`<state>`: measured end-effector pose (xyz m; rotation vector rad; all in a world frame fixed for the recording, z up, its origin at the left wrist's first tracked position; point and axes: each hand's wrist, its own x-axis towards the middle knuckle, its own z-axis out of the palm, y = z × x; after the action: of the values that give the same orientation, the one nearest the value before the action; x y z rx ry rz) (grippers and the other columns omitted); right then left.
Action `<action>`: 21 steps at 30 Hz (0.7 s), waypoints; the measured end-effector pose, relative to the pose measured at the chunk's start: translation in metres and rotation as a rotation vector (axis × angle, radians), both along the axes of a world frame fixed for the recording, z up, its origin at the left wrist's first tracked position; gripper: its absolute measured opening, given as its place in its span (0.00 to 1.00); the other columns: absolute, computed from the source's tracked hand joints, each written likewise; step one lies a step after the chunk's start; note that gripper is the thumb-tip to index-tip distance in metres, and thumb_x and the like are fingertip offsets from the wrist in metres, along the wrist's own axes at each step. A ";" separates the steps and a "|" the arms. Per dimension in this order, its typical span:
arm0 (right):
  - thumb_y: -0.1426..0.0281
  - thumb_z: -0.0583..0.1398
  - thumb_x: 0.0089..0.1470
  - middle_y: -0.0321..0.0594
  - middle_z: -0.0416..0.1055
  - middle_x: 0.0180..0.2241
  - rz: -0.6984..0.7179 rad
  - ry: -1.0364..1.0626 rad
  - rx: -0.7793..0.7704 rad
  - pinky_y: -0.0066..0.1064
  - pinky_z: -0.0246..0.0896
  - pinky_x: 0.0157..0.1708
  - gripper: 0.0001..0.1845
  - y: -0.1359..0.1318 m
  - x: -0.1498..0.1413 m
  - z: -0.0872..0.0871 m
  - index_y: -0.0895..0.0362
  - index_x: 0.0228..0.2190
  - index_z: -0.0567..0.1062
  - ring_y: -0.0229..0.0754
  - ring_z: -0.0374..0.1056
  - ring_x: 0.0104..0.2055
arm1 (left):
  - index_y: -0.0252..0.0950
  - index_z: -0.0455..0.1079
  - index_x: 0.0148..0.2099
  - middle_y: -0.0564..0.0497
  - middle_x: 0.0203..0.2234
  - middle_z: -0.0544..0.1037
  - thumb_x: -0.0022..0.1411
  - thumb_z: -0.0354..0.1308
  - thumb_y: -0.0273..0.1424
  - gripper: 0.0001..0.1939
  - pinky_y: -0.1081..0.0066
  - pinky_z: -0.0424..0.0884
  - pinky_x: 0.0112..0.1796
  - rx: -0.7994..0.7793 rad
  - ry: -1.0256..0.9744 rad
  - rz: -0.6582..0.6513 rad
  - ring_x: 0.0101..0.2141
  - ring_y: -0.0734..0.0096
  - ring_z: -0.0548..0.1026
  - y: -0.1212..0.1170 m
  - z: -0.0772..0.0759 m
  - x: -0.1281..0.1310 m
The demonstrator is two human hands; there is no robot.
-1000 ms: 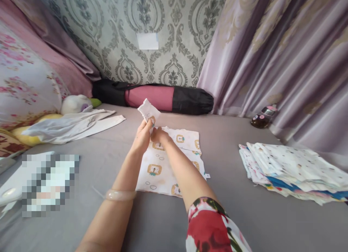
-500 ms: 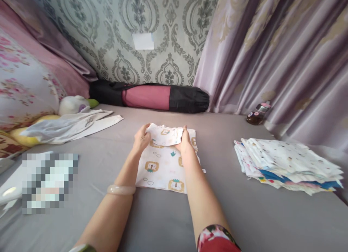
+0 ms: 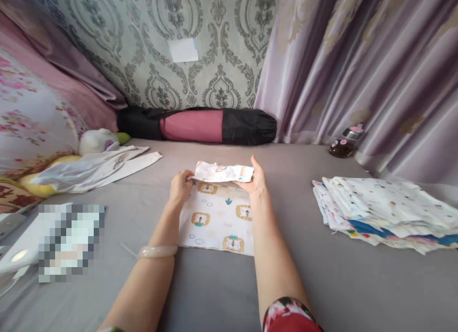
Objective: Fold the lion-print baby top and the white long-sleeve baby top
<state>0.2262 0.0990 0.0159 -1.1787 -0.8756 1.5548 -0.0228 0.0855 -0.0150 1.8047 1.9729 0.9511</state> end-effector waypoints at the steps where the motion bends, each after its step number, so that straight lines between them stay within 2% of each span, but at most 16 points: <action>1: 0.52 0.45 0.62 0.59 0.74 0.43 -0.028 0.052 -0.013 0.56 0.64 0.49 0.32 0.000 0.000 0.001 0.66 0.51 0.68 0.58 0.70 0.50 | 0.41 0.71 0.42 0.45 0.40 0.74 0.56 0.50 0.23 0.14 0.66 0.69 0.40 -0.005 0.018 0.011 0.40 0.61 0.74 -0.001 0.000 0.001; 3: 0.64 0.52 0.59 0.54 0.75 0.42 -0.105 0.108 -0.043 0.52 0.68 0.47 0.23 0.002 -0.004 0.001 0.64 0.51 0.67 0.53 0.73 0.46 | 0.40 0.70 0.42 0.45 0.40 0.73 0.57 0.49 0.23 0.13 0.65 0.68 0.38 -0.023 0.056 0.034 0.39 0.60 0.73 -0.004 0.001 0.003; 4: 0.71 0.54 0.56 0.51 0.76 0.41 -0.151 0.118 -0.053 0.49 0.69 0.46 0.22 0.002 -0.006 0.001 0.63 0.52 0.67 0.50 0.74 0.44 | 0.40 0.69 0.42 0.44 0.41 0.72 0.57 0.48 0.23 0.13 0.64 0.68 0.38 -0.035 0.075 0.050 0.39 0.59 0.73 -0.005 0.002 0.004; 7: 0.82 0.56 0.43 0.43 0.77 0.37 -0.252 0.129 0.004 0.44 0.72 0.42 0.32 0.004 -0.010 -0.003 0.59 0.53 0.67 0.45 0.75 0.38 | 0.37 0.67 0.42 0.41 0.41 0.72 0.58 0.48 0.24 0.11 0.62 0.68 0.39 -0.062 0.148 0.117 0.42 0.55 0.73 -0.006 0.002 0.009; 10: 0.85 0.55 0.37 0.38 0.78 0.34 -0.285 0.048 0.092 0.38 0.73 0.39 0.37 0.007 -0.007 -0.011 0.57 0.52 0.69 0.42 0.75 0.34 | 0.36 0.66 0.42 0.40 0.41 0.74 0.59 0.49 0.25 0.09 0.61 0.67 0.45 -0.088 0.226 0.164 0.46 0.53 0.72 -0.005 0.002 0.012; 14: 0.84 0.55 0.34 0.37 0.77 0.33 -0.326 -0.259 0.078 0.31 0.71 0.38 0.35 0.013 0.002 -0.030 0.57 0.48 0.73 0.40 0.74 0.34 | 0.36 0.67 0.42 0.41 0.41 0.76 0.59 0.50 0.27 0.09 0.62 0.67 0.46 -0.175 0.213 0.165 0.47 0.55 0.73 -0.003 0.003 0.009; 17: 0.83 0.55 0.35 0.40 0.77 0.39 -0.350 -0.475 0.079 0.29 0.69 0.41 0.33 0.016 0.005 -0.041 0.59 0.47 0.74 0.40 0.74 0.39 | 0.37 0.69 0.40 0.43 0.39 0.77 0.56 0.53 0.27 0.09 0.65 0.68 0.43 -0.229 0.116 0.127 0.44 0.57 0.74 -0.001 0.003 0.002; 21: 0.82 0.56 0.38 0.41 0.77 0.41 -0.321 -0.530 0.091 0.27 0.69 0.40 0.34 0.018 0.006 -0.046 0.60 0.51 0.73 0.40 0.74 0.40 | 0.36 0.71 0.43 0.48 0.35 0.78 0.53 0.56 0.28 0.14 0.71 0.69 0.34 -0.277 -0.133 0.126 0.36 0.65 0.76 0.004 0.003 -0.008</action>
<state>0.2318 0.1170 -0.0298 -1.6088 -1.0201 0.9455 -0.0306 0.0891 -0.0124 1.4464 2.0388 0.7668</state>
